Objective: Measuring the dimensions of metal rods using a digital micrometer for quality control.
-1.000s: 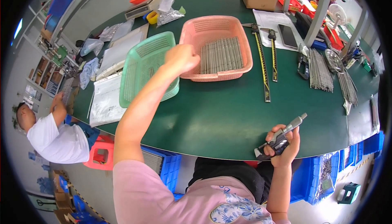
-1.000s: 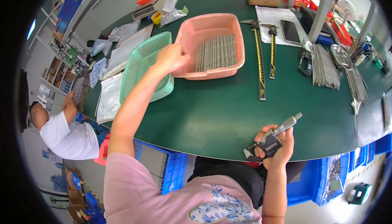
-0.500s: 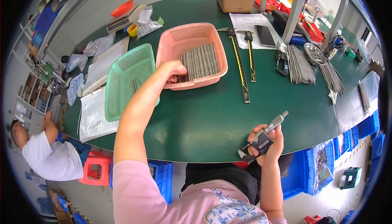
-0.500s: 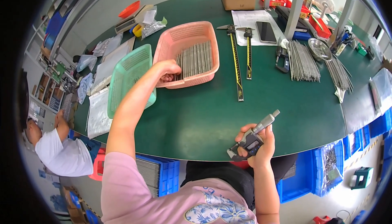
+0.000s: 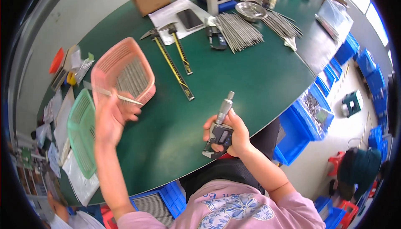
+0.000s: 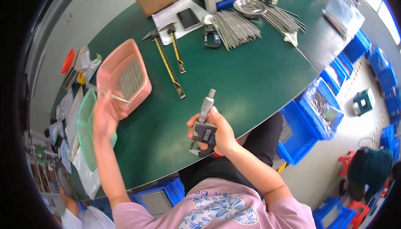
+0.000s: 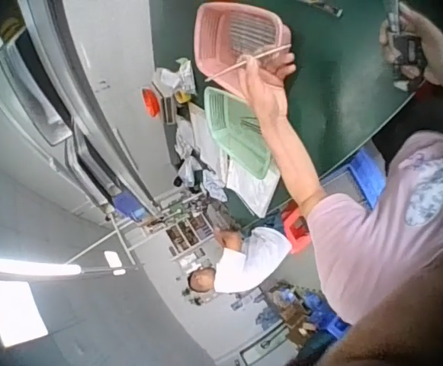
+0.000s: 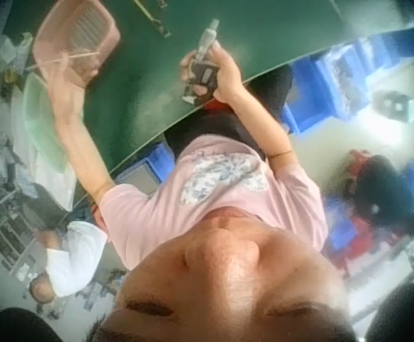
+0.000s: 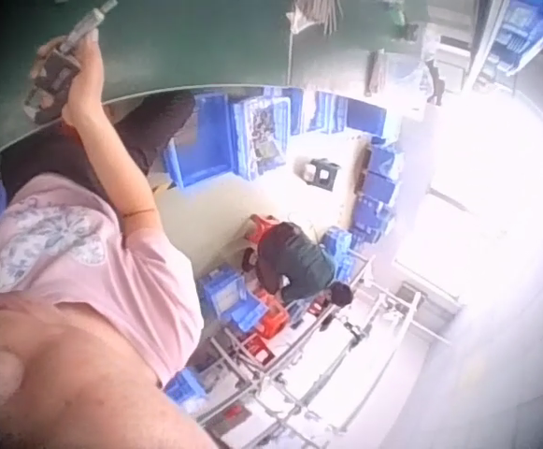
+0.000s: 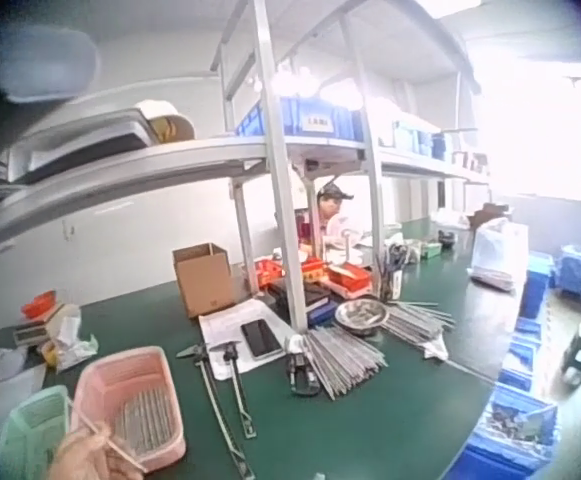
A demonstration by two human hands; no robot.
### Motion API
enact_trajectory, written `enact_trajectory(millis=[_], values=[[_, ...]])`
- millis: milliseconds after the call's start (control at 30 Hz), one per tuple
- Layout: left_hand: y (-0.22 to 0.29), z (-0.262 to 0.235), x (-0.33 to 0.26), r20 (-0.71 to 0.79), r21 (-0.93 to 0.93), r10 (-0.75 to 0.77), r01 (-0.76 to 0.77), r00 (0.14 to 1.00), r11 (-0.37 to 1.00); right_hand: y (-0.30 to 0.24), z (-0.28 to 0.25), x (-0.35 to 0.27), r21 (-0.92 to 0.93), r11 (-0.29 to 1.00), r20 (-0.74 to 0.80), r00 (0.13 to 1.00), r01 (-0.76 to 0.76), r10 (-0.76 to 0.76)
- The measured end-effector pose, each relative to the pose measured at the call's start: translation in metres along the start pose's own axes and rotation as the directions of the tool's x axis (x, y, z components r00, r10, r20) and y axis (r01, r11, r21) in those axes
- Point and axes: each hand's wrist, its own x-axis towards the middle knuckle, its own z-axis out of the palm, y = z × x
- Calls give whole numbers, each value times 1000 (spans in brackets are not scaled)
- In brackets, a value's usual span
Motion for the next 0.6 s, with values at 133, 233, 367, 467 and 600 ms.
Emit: enact_trajectory(millis=[133, 233, 367, 467, 600], values=[[-61, 52, -38, 166, -164, -94, 122, 982, 979, -8, 4, -2, 75, 997, -46, 999, -17, 21], [-84, 65, -43, 238, -115, -141, 172, 961, 978, -14, 2, -5, 142, 990, -58, 998, -5, 13], [-93, 64, -46, 269, -126, -173, 213, 947, 969, -16, 5, -1, 155, 987, -66, 997, 51, -41], [-97, 65, -51, 287, -116, -172, 213, 942, 970, -14, 6, -1, 125, 991, -68, 997, 55, -46], [-95, 65, -56, 291, -99, -193, 230, 937, 968, -13, 7, -3, 109, 994, -76, 997, 30, -22]])
